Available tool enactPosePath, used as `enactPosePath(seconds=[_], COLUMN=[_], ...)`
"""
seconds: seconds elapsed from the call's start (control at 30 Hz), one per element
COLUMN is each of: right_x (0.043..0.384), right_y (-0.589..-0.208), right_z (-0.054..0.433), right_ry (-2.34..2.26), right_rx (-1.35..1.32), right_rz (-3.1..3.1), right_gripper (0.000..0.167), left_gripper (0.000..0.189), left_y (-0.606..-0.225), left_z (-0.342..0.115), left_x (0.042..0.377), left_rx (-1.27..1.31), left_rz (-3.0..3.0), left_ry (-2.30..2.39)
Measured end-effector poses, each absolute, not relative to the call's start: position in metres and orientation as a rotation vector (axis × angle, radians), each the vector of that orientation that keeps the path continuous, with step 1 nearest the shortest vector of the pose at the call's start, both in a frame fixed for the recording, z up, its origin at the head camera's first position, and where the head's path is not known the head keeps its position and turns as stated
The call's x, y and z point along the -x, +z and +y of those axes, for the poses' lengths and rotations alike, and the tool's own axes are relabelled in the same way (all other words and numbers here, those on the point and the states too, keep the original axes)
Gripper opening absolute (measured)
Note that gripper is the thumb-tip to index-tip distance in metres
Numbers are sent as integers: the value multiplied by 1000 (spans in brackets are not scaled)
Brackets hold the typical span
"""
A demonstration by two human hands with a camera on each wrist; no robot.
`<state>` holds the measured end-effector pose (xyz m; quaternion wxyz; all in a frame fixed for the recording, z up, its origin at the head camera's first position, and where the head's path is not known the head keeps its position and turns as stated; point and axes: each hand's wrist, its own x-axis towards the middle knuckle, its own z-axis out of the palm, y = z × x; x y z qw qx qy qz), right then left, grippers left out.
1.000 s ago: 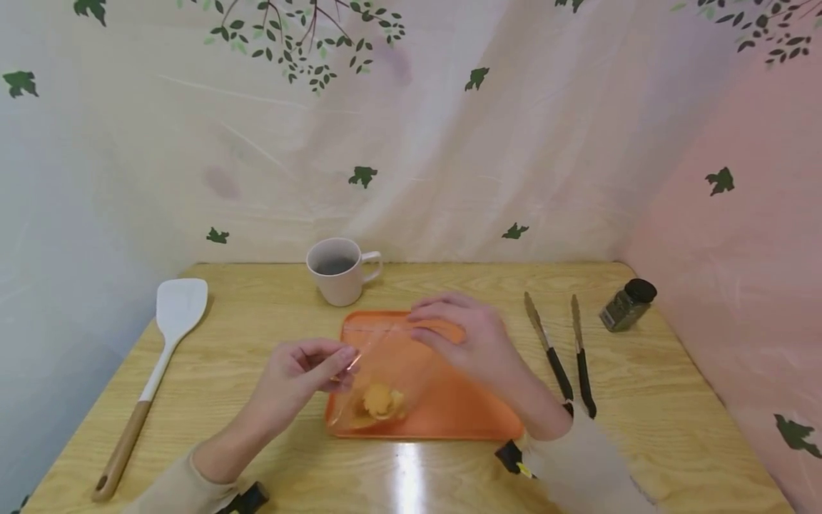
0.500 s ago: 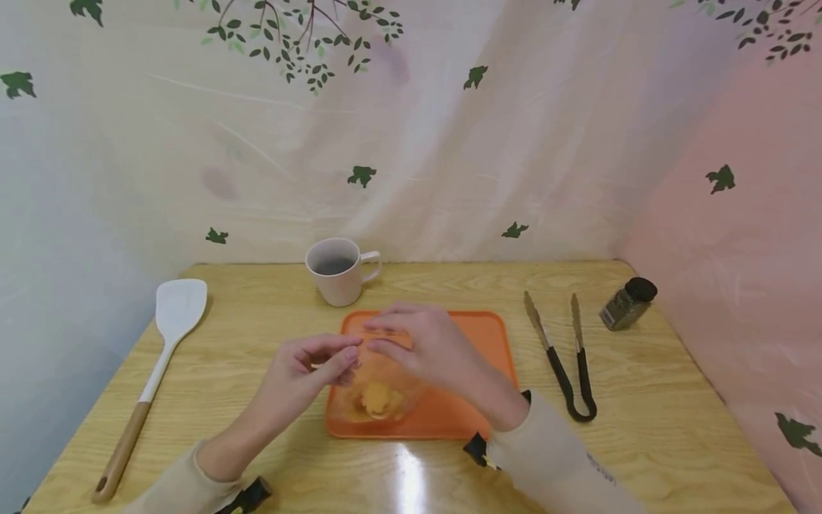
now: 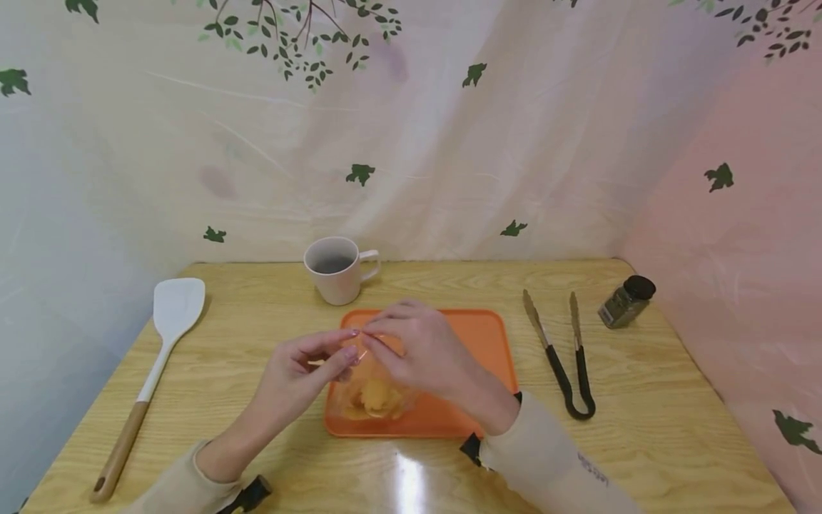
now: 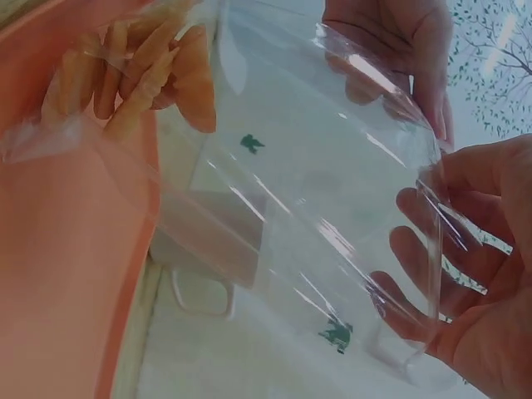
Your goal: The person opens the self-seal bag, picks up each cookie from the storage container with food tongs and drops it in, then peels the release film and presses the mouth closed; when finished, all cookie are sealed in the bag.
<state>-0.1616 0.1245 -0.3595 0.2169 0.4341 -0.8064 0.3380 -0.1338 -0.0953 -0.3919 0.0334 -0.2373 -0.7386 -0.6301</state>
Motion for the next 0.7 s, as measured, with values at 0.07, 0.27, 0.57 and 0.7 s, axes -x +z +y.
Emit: enactPosePath(seconds=[0.07,0.27,0.57,0.7], right_x=[162,164,169,171], right_y=[-361,-360,-351,-346], right_z=[123,119,121,124], right_ry=[912,796,805,838], right_rx=[-1199,-1204,-1342,-1372], right_rz=[-2211,-2152,-2230,-2332], right_gripper=[12,9,10,8], left_gripper=[26,18,11,11], left_y=[-392,-389,-389,-389], left_z=[-96,-94,-95,-96], left_x=[134,134,134,134], left_rx=[736,707,743,746], left_rz=[-2267,-2267,-2239,-2245], left_ry=[-1928,-1957,-1955,-1970])
